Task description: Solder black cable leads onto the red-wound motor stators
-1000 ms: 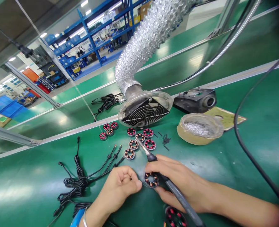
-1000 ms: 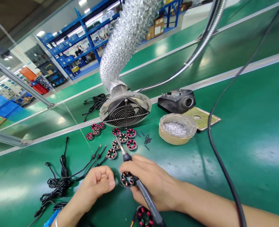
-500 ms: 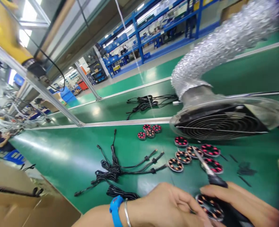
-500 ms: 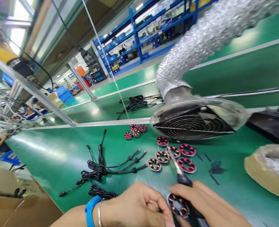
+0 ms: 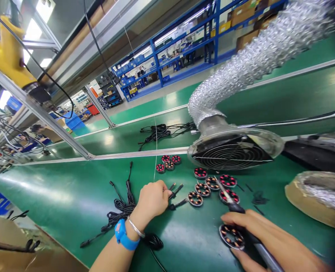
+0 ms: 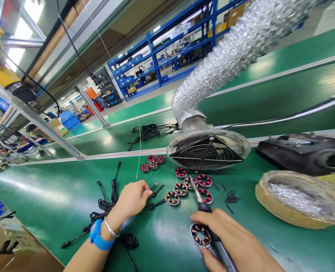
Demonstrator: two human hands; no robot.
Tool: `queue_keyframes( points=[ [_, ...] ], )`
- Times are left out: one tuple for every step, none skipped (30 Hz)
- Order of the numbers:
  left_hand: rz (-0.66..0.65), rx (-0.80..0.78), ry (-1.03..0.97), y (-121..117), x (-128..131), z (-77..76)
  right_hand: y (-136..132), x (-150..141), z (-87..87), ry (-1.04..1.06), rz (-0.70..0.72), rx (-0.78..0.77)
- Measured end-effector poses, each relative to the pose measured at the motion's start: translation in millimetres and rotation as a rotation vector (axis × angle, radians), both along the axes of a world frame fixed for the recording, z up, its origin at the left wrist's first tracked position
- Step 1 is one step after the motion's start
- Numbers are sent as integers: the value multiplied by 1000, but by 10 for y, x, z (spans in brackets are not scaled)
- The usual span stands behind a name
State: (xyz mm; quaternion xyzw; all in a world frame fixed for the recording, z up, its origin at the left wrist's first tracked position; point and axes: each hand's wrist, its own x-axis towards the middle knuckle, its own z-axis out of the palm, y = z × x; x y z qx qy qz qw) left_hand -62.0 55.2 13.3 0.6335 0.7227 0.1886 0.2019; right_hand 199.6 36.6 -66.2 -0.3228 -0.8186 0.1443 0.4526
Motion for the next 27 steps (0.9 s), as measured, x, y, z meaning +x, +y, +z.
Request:
queue_keyframes(
  points=[
    [17, 38, -42, 7, -14, -4, 3, 11, 25, -47, 28, 23],
    [33, 82, -91, 13, -55, 19, 6, 22, 47, -87, 53, 44],
    [52, 136, -147, 16, -124, 72, 7, 32, 66, -114, 69, 56],
    [75, 203, -206, 14, -223, 153, 7, 41, 81, -122, 70, 61],
    [109, 292, -264, 3, -347, 262, 7, 48, 92, -125, 69, 65],
    [153, 403, -319, -20, -489, 397, 6, 54, 99, -124, 67, 71],
    [205, 537, -371, -57, -637, 554, 5, 57, 103, -122, 63, 73],
    [252, 683, -418, -109, -779, 727, 5, 58, 106, -120, 60, 73],
    [292, 825, -456, -174, -902, 909, 6, 58, 106, -118, 58, 68],
    [318, 954, -489, -249, -996, 1089, 8, 55, 105, -116, 59, 62],
    [335, 1069, -512, -331, -1051, 1256, 11, 52, 103, -115, 59, 56],
    [343, 1165, -529, -416, -1065, 1400, 15, 49, 97, -113, 58, 54],
    [340, 1230, -545, -499, -1036, 1512, 18, 46, 89, -110, 56, 53],
    [318, 1277, -571, -577, -967, 1587, 21, 45, 78, -106, 56, 54],
    [266, 1337, -613, -646, -866, 1621, 23, 44, 66, -103, 60, 51],
    [180, 1338, -628, -704, -738, 1612, 25, 45, 54, -97, 63, 49],
    [78, 1331, -616, -750, -593, 1563, 26, 46, 45, -90, 63, 48],
    [-17, 1261, -586, -783, -440, 1478, 27, 48, 44, -86, 64, 49],
    [-41, 1162, -529, -801, -286, 1363, 25, 51, 54, -82, 61, 52],
    [-76, 958, -444, -804, -138, 1225, 20, 55, 76, -81, 56, 56],
    [-193, 663, -368, -790, 0, 1075, 11, 59, 112, -82, 52, 62],
    [-309, 353, -295, -763, 124, 923, -2, 63, 159, -82, 48, 64],
    [-360, 178, -247, -723, 232, 778, -21, 64, 214, -75, 41, 61],
    [-393, 55, -210, -678, 325, 645, -44, 62, 273, -58, 30, 51],
    [-410, -13, -180, -631, 402, 531, -71, 56, 330, -25, 14, 31],
    [-423, -59, -154, -589, 464, 436, -100, 43, 380, 20, 1, 0],
    [-437, -87, -132, -556, 511, 360, -129, 25, 422, 67, -8, -42]
  ],
)
